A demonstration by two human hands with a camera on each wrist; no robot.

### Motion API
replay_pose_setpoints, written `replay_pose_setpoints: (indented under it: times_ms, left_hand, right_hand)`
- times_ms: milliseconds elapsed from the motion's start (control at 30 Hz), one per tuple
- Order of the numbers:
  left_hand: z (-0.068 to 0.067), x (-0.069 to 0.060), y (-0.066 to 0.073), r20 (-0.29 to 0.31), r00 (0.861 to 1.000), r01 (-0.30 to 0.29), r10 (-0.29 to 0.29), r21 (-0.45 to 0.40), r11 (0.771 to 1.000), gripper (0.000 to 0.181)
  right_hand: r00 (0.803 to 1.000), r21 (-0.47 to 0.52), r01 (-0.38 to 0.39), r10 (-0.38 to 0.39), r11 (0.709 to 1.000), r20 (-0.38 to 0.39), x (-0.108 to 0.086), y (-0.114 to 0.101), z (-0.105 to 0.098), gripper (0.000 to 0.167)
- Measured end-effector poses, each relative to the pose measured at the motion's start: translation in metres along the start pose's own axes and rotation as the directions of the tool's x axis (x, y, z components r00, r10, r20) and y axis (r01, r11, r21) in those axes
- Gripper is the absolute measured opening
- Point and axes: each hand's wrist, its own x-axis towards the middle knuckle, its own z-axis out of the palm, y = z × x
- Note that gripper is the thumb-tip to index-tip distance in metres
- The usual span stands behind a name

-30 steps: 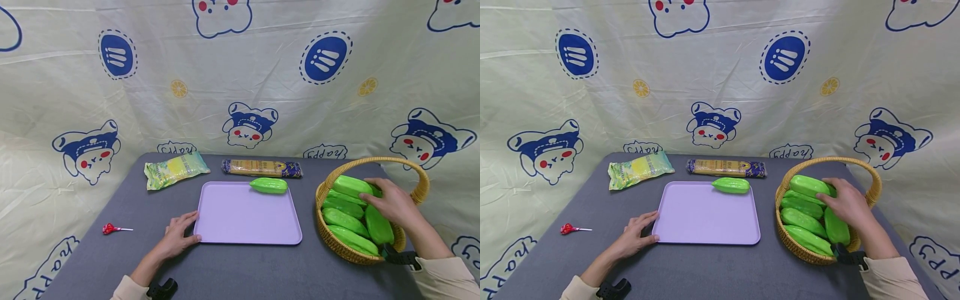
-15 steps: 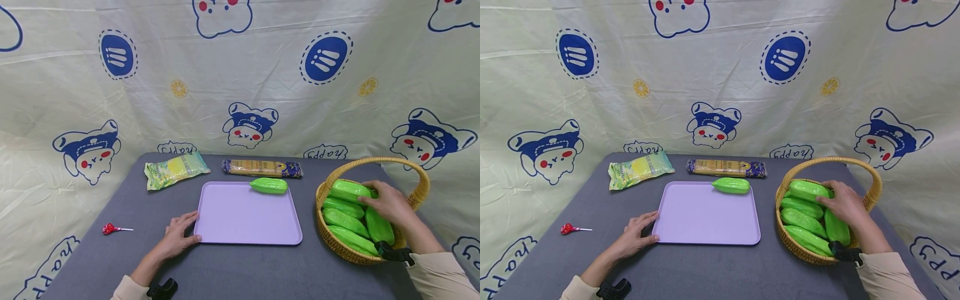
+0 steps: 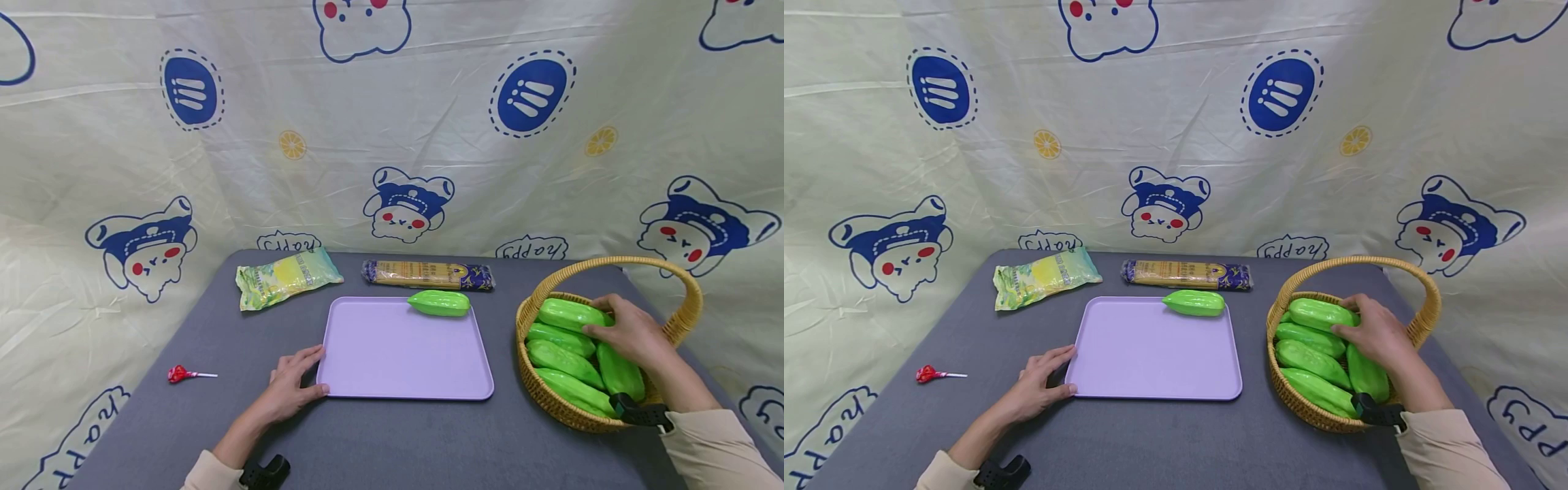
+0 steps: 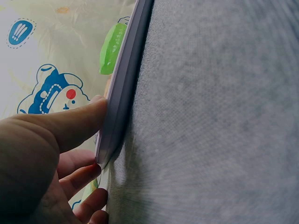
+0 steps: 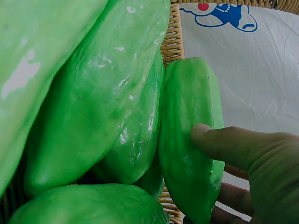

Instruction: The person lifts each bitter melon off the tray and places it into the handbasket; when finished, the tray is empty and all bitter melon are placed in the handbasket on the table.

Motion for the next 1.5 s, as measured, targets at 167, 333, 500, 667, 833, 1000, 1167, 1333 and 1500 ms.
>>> replay_pose_setpoints:
  times_ms: [167,333,500,667,833,1000,1167,1333,1500]
  left_hand:
    - [0.0001,0.0000,-0.0006,-0.002,1.000,-0.003,0.003,0.002,1.000,0.067]
    - [-0.0002,-0.0001,-0.0008,-0.005,1.000,-0.006,0.006,0.005,1.000,0.067]
    - [0.0004,0.0004,-0.0016,-0.005,1.000,-0.006,0.006,0.003,1.000,0.067]
    - [0.0010,0.0005,-0.0020,-0.003,1.000,-0.004,0.004,-0.005,1.000,0.067]
    - [0.0011,0.0003,-0.0023,-0.005,1.000,-0.009,0.009,-0.001,1.000,0.067]
    - [0.0011,0.0005,-0.0021,-0.007,1.000,-0.010,0.010,-0.002,1.000,0.067]
    - [0.0007,0.0003,-0.0020,-0.007,1.000,-0.008,0.008,0.001,1.000,0.067]
    - [0.0011,0.0002,-0.0024,-0.009,1.000,-0.017,0.017,0.006,1.000,0.067]
    - [0.0020,0.0005,-0.0024,-0.018,0.999,-0.028,0.028,0.004,1.000,0.067]
  right_hand:
    - [1.000,0.010,0.003,-0.003,1.000,0.008,-0.0005,-0.0012,0.0004,0.067]
    - [1.000,0.023,-0.002,0.002,1.000,0.006,0.0005,-0.0025,0.0014,0.071]
    - [0.999,0.020,-0.011,0.010,1.000,0.031,0.0039,-0.0016,0.0014,0.072]
    - [0.998,0.010,-0.016,0.015,1.000,0.068,0.0050,-0.0009,0.0014,0.072]
    - [0.997,-0.001,-0.006,0.006,1.000,0.074,0.0047,-0.0006,0.0017,0.072]
    - [0.997,0.017,0.003,-0.005,1.000,0.079,0.0045,0.0014,0.0017,0.074]
    - [0.997,0.018,0.001,-0.002,1.000,0.075,0.0041,0.0031,0.0024,0.077]
    - [0.998,0.024,0.000,-0.002,1.000,0.065,0.0032,0.0027,0.0032,0.077]
    - [0.999,0.042,0.039,-0.039,0.998,-0.002,0.0019,0.0019,0.0056,0.069]
